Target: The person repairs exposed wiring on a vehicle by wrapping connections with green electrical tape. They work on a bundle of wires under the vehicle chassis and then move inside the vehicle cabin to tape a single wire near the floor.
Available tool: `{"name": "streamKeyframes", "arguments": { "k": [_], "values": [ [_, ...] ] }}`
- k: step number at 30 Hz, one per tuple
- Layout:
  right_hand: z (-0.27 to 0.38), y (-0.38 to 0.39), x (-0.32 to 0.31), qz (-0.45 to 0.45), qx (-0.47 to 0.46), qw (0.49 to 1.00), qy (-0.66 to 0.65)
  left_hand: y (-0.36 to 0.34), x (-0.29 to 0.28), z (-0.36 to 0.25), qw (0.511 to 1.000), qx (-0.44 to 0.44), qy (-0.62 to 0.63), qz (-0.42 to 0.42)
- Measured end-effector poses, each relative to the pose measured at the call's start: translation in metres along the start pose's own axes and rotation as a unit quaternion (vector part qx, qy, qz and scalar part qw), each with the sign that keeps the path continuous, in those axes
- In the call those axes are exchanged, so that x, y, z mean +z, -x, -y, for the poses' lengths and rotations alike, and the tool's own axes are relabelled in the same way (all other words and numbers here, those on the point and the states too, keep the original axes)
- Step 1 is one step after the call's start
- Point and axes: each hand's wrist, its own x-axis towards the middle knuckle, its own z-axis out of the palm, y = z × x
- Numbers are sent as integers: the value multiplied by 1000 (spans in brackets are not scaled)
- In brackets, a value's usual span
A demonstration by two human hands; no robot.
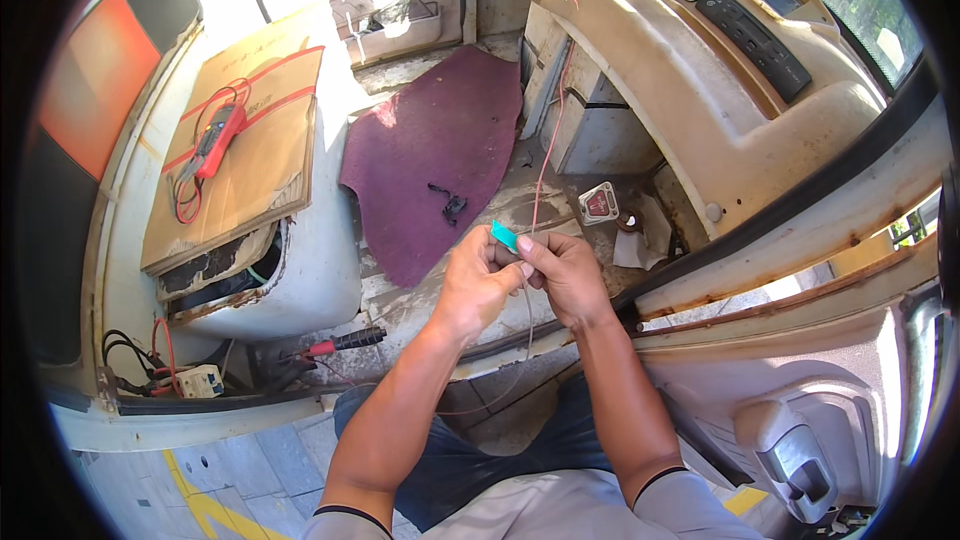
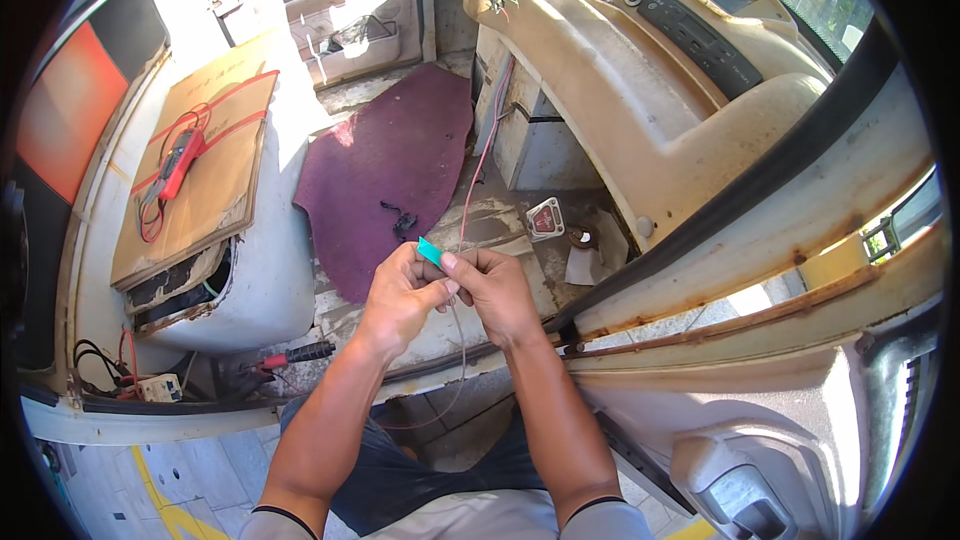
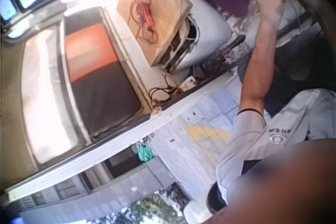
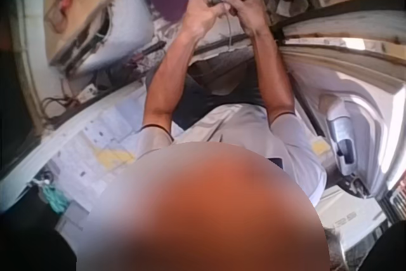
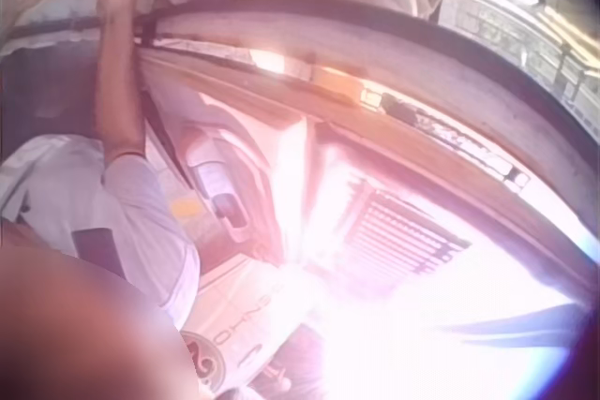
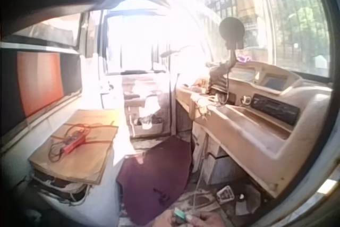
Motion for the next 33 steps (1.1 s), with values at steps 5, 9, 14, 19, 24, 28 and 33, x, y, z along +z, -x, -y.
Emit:
{"name": "streamKeyframes", "arguments": {
  "k": [5, 9, 14, 19, 24, 28, 33],
  "values": [
    [-4, 1, 7, -90, -106, 942, 305, 2, 7, 10, 979, 60, -167, -99],
    [7, 5, 16, -102, -99, 847, 513, 4, 7, 10, 958, 90, -253, -101],
    [-6, -5, -13, -12, 9, 999, 39, -4, -12, 9, 998, -29, -41, -25],
    [-12, -8, -25, 35, 13, 999, -6, -6, -16, 6, 999, -44, 19, -18],
    [-6, -7, -16, 22, -7, 999, -38, -4, -9, 16, 980, 90, -160, -80],
    [10, 3, 8, 3, -15, 999, -51, -3, -11, 18, 969, 133, -170, -118],
    [0, 2, -2, 0, 1, 996, -93, -1, -4, 12, 977, 93, -164, -98]
  ]
}}
